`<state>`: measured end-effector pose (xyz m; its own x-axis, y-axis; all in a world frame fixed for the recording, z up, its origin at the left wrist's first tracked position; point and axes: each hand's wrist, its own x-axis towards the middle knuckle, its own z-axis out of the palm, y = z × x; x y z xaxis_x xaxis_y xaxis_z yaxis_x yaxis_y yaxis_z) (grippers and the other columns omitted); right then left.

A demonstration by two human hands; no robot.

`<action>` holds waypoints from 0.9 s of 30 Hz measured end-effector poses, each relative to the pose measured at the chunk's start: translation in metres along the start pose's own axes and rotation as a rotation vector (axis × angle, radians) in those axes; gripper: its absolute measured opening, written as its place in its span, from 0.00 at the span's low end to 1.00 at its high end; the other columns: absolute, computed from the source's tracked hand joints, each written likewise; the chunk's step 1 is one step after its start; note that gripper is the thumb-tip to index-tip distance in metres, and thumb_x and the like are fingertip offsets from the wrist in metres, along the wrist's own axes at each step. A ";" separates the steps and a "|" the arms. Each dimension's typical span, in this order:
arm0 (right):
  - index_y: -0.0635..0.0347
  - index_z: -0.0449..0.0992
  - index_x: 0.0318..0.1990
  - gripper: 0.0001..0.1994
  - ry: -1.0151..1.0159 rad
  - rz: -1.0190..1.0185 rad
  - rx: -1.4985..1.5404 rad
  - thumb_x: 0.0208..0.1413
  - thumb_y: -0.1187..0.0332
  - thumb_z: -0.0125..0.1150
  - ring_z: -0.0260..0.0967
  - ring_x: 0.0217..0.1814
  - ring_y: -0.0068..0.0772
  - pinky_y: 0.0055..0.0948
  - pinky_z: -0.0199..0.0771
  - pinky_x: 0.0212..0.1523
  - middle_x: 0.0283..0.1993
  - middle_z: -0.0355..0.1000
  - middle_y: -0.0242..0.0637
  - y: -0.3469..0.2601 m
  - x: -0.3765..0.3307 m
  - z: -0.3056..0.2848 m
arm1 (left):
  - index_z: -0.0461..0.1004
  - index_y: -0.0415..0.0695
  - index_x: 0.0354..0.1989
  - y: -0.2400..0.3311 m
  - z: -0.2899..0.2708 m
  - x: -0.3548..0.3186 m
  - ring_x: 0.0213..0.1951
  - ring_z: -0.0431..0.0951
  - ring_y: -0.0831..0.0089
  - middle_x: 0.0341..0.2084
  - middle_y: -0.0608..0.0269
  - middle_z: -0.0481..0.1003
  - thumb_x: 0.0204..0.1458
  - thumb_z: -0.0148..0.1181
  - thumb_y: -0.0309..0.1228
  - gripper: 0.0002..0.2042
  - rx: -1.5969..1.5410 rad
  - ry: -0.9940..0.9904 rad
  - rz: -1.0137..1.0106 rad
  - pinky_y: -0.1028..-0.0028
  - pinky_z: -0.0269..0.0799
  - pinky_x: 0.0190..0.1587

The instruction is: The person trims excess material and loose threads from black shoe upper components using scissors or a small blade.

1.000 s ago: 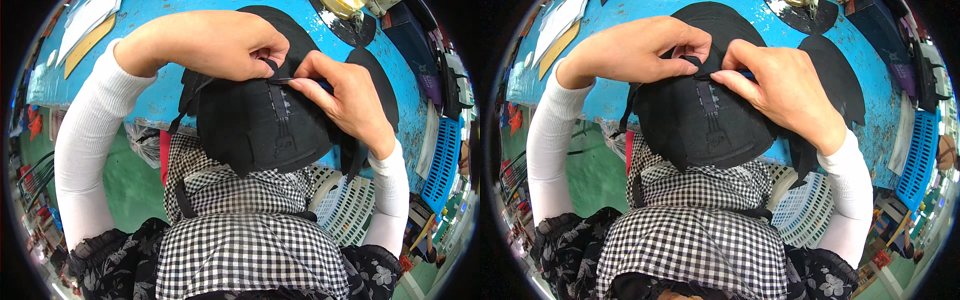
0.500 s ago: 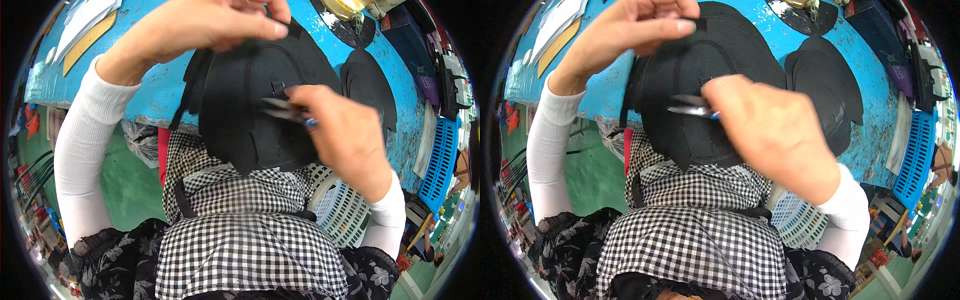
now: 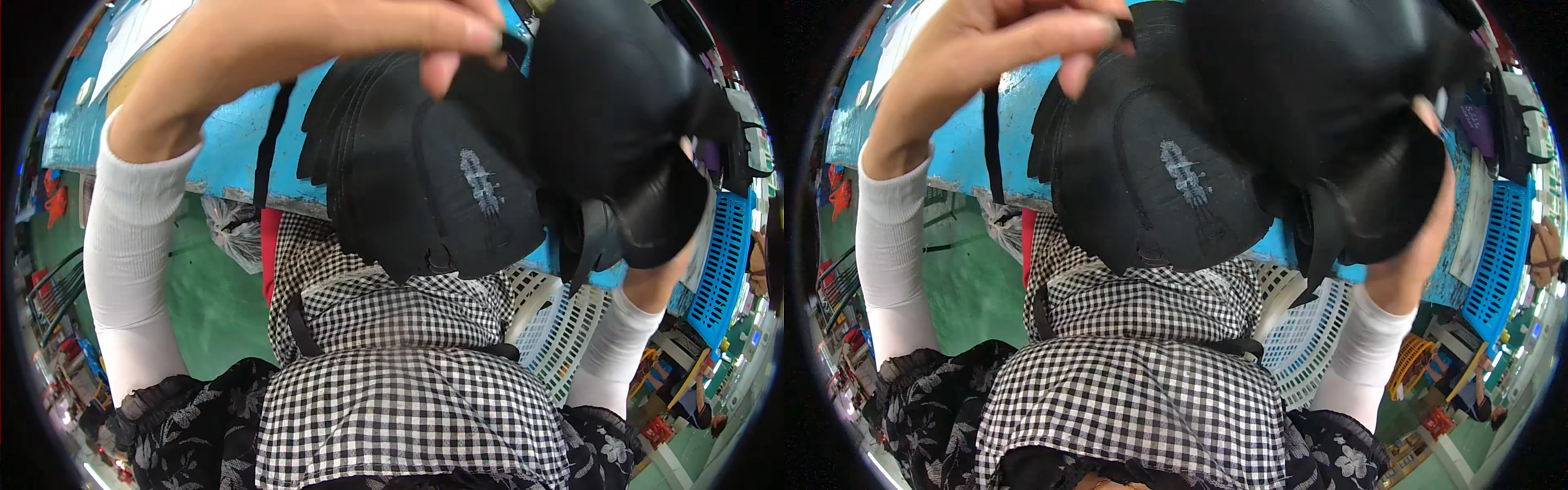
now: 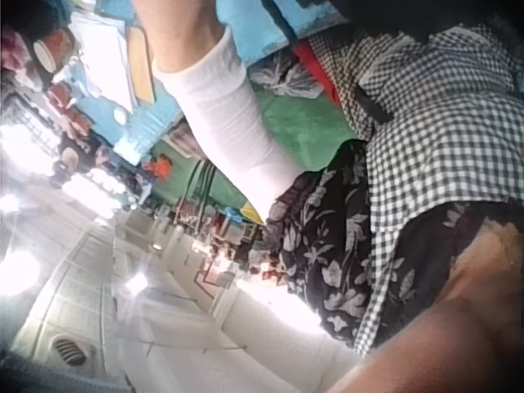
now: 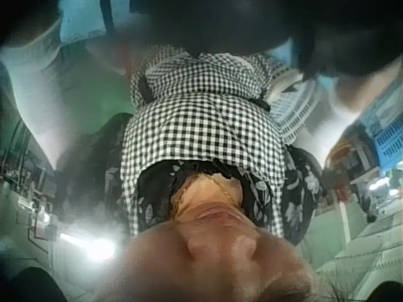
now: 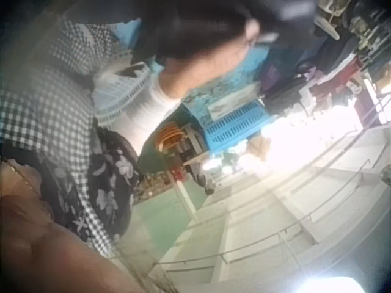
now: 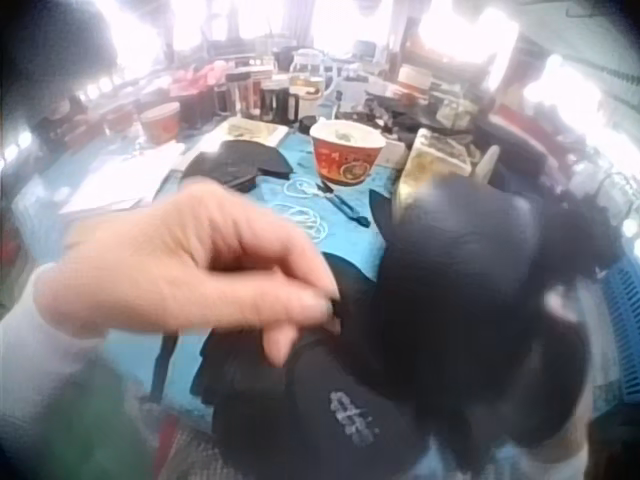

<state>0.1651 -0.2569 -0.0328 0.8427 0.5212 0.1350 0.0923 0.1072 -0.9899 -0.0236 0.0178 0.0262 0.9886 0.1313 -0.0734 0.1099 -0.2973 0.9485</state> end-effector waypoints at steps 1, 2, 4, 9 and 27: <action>0.66 0.65 0.62 0.20 0.049 0.101 0.009 0.66 0.66 0.44 0.65 0.61 0.32 0.28 0.63 0.62 0.62 0.66 0.41 -0.003 0.003 -0.013 | 0.78 0.38 0.39 0.017 0.004 -0.008 0.25 0.72 0.87 0.22 0.71 0.79 0.56 0.58 0.27 0.07 0.100 -0.077 -0.105 0.84 0.65 0.29; 0.65 0.64 0.62 0.21 -0.024 0.128 -0.036 0.65 0.66 0.46 0.64 0.62 0.32 0.28 0.62 0.63 0.62 0.65 0.42 0.005 0.007 -0.054 | 0.77 0.38 0.38 0.007 0.013 0.003 0.24 0.71 0.89 0.22 0.74 0.79 0.56 0.57 0.27 0.07 0.258 -0.132 -0.078 0.84 0.64 0.29; 0.63 0.66 0.60 0.18 0.079 0.205 -0.107 0.65 0.66 0.47 0.67 0.51 0.26 0.23 0.67 0.52 0.56 0.68 0.39 0.017 0.011 -0.101 | 0.75 0.39 0.35 -0.010 0.018 0.013 0.25 0.70 0.88 0.22 0.73 0.75 0.54 0.60 0.27 0.05 0.033 -0.297 -0.055 0.86 0.64 0.28; 0.61 0.69 0.51 0.11 0.077 0.133 -0.341 0.66 0.66 0.49 0.47 0.18 0.05 0.12 0.42 0.17 0.31 0.67 0.23 0.012 0.014 -0.130 | 0.76 0.40 0.23 -0.028 0.052 0.017 0.24 0.72 0.84 0.17 0.69 0.73 0.44 0.65 0.26 0.04 0.227 -0.333 -0.001 0.77 0.67 0.27; 0.56 0.72 0.32 0.07 -1.159 -0.676 -0.723 0.46 0.72 0.64 0.70 0.26 0.36 0.31 0.68 0.25 0.26 0.69 0.32 0.004 0.022 0.049 | 0.75 0.39 0.24 -0.036 0.073 0.016 0.24 0.76 0.65 0.18 0.58 0.75 0.41 0.64 0.28 0.06 0.452 -0.191 -0.041 0.70 0.70 0.30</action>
<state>0.1585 -0.2037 -0.0315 -0.2987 0.9383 0.1741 0.7991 0.3456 -0.4919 -0.0044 -0.0388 -0.0320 0.9791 -0.0115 -0.2031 0.1409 -0.6819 0.7177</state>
